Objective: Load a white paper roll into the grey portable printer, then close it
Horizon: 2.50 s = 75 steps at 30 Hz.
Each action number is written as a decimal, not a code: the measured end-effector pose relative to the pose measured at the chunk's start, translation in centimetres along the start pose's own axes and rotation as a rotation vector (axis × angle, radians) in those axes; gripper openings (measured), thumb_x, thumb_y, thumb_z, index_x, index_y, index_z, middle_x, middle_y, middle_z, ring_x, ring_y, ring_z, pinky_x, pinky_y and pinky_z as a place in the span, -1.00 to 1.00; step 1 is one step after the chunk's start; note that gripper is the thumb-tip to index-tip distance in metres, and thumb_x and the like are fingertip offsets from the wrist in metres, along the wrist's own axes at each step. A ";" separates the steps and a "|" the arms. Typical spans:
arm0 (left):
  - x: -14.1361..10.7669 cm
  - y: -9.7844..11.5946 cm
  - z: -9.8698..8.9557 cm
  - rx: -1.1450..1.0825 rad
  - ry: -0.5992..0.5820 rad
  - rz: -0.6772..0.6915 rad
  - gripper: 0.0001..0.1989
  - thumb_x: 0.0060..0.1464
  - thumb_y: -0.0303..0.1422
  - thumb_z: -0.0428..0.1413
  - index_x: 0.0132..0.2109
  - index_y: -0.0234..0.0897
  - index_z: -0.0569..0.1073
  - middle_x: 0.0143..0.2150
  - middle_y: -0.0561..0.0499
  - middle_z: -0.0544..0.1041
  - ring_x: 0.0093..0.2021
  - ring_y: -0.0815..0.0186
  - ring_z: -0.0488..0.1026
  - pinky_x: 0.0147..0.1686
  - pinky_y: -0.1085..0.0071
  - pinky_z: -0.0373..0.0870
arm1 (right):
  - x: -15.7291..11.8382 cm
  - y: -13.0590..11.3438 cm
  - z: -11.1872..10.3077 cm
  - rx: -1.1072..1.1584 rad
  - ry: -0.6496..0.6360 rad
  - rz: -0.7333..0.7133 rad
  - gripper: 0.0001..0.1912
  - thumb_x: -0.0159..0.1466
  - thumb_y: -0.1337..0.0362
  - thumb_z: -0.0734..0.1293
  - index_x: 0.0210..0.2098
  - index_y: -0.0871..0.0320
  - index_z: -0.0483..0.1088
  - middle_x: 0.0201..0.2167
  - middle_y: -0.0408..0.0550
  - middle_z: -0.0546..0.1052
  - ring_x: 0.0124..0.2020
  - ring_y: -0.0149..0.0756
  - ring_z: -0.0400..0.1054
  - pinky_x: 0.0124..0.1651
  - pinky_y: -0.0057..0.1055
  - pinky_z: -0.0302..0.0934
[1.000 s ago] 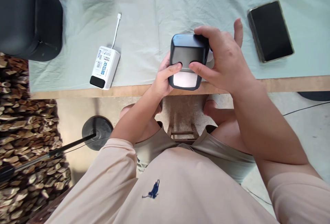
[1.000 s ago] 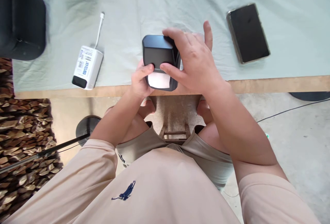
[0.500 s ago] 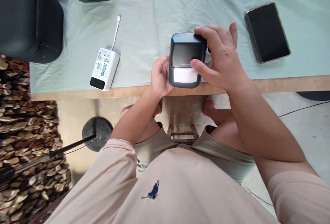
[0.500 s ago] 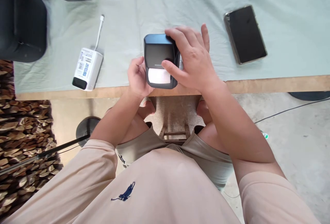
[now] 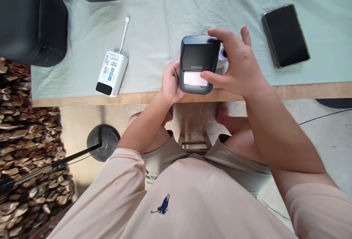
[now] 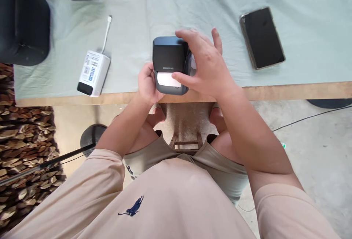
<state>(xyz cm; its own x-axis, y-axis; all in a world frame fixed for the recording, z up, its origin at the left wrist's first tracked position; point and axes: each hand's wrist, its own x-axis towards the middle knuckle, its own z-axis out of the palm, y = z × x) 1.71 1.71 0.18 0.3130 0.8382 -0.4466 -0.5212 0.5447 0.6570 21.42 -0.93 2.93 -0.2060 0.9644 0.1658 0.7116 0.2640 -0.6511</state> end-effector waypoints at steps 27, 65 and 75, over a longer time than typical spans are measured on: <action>0.0 -1.0 -1.8 0.174 -0.232 0.047 -0.79 0.32 -0.31 0.21 0.07 -0.19 0.55 -0.13 0.02 0.68 -0.04 0.17 0.76 0.01 0.28 0.71 | 0.6 -3.0 -0.9 -0.422 -0.082 0.209 -0.72 0.35 0.23 0.41 0.01 -0.08 0.68 -0.17 0.01 0.72 -0.19 0.06 0.56 -0.23 -0.11 0.21; 0.2 -0.6 -0.3 0.120 -0.122 0.012 -0.75 0.46 -0.27 -0.01 -0.11 -0.15 0.55 0.03 -0.05 0.79 0.44 0.05 0.65 0.30 0.19 0.73 | -7.5 3.3 -1.8 -0.236 0.415 0.386 -0.53 0.37 -0.01 0.35 0.22 -0.08 0.33 0.28 0.17 0.58 0.23 0.16 0.51 0.22 0.12 0.40; 0.4 -0.6 -0.6 0.053 -0.205 0.017 -0.80 0.42 -0.30 0.06 -0.10 -0.18 0.58 0.02 -0.07 0.78 0.40 0.01 0.68 0.33 0.15 0.71 | -7.6 5.4 -0.7 -0.198 0.349 0.503 -0.34 0.32 0.06 0.34 0.39 -0.19 0.23 0.08 0.15 0.68 0.06 0.29 0.54 0.22 0.20 0.27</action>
<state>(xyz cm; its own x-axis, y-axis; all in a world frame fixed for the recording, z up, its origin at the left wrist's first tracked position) 1.68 1.73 -0.77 0.4623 0.8322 -0.3060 -0.4869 0.5267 0.6968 27.34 -6.85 -1.35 0.3918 0.9110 0.1287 0.7817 -0.2558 -0.5688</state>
